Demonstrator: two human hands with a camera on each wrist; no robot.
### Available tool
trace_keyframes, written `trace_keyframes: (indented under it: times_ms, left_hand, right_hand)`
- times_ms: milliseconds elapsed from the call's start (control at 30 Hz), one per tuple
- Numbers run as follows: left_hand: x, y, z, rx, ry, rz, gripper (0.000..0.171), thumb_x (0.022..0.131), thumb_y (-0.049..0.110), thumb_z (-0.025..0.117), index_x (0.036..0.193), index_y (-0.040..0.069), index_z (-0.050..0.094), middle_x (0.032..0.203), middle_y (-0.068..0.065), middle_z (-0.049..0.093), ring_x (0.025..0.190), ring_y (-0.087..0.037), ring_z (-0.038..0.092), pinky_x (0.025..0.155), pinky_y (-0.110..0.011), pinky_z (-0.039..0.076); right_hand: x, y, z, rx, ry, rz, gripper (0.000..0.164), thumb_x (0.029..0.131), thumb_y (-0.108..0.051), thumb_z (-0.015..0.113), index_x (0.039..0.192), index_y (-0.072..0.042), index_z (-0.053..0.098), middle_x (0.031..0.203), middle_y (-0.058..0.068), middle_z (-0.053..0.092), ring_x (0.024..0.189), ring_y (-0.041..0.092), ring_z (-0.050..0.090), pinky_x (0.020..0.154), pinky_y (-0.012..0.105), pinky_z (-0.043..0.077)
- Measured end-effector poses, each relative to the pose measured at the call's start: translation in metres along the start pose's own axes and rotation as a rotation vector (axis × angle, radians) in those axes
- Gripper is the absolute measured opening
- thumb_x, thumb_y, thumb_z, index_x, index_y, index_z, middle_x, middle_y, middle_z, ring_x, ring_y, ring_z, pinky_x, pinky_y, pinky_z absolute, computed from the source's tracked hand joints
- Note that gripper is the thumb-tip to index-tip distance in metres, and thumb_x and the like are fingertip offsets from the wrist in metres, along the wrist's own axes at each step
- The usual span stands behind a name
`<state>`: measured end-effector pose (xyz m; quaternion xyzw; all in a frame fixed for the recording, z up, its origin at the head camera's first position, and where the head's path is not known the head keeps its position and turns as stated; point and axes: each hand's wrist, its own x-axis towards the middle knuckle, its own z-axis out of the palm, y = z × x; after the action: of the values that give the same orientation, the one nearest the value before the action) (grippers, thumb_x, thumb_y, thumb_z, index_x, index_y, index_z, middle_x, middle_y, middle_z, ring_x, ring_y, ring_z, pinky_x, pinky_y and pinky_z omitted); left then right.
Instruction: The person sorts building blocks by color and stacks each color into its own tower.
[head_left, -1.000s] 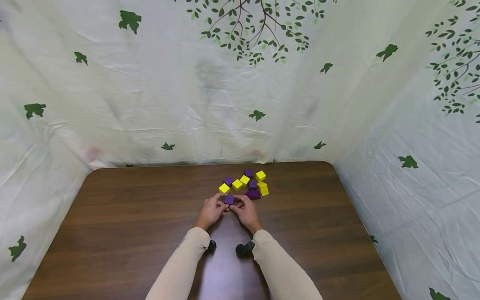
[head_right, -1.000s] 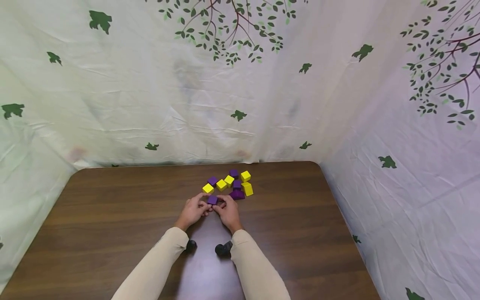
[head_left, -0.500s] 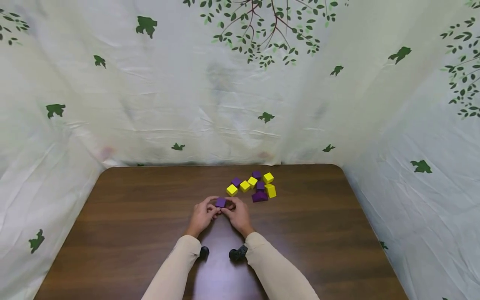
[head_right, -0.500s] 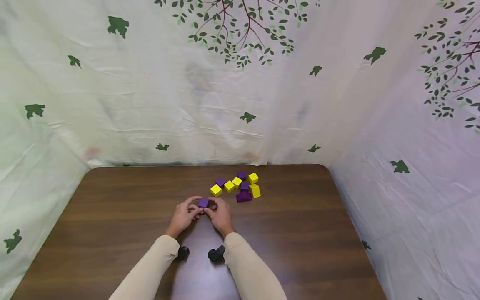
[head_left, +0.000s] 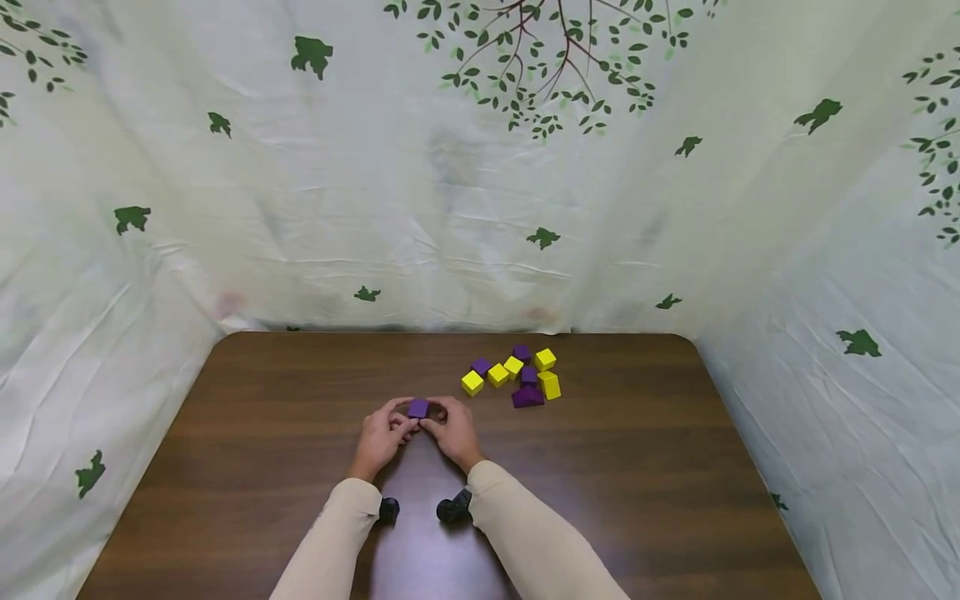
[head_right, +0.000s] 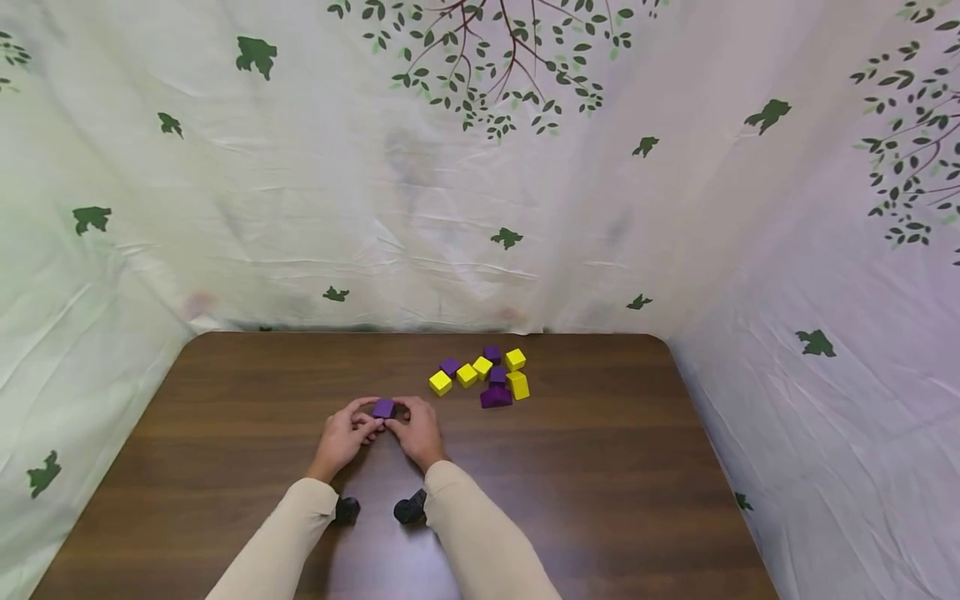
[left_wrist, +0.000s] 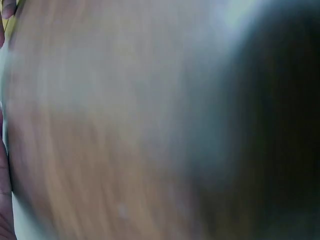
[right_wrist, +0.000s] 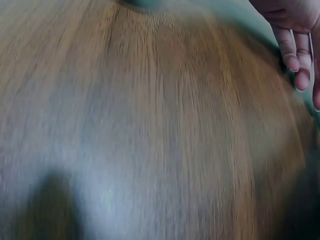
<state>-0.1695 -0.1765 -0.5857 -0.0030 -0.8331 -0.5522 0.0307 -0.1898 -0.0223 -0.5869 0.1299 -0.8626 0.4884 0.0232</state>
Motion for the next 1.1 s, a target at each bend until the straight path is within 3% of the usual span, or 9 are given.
trace_keyframes:
  times_ms: [267,633,1100]
  left_hand:
    - [0.000,-0.005,-0.007,0.076,0.020,-0.018,0.036,0.086,0.000,0.070,0.120,0.000,0.060,0.070,-0.009,0.068,0.059,-0.014,0.061,0.051,-0.020,0.043]
    - [0.000,-0.008,-0.008,0.013,0.008,-0.051,0.035,0.085,-0.004,0.069,0.118,-0.006,0.058,0.069,-0.010,0.066,0.054,-0.011,0.059,0.051,-0.023,0.052]
    - [0.002,-0.005,-0.010,0.008,-0.025,-0.113,0.040,0.085,-0.003,0.069,0.124,0.001,0.058,0.070,-0.006,0.063,0.054,-0.010,0.056,0.052,-0.020,0.049]
  right_hand:
    - [0.003,-0.005,0.008,-0.045,-0.021,-0.001,0.032,0.083,-0.012,0.076,0.113,-0.004,0.069,0.102,0.007,0.067,0.082,0.015,0.055,0.075,0.024,0.044]
    - [0.001,-0.001,0.012,-0.038,-0.038,0.033,0.033,0.083,-0.015,0.077,0.113,-0.006,0.069,0.101,0.005,0.067,0.085,0.014,0.056,0.078,0.026,0.045]
    - [0.001,-0.001,0.007,-0.019,-0.063,0.004,0.034,0.083,-0.012,0.076,0.115,-0.004,0.068,0.102,0.008,0.067,0.086,0.018,0.058,0.078,0.027,0.046]
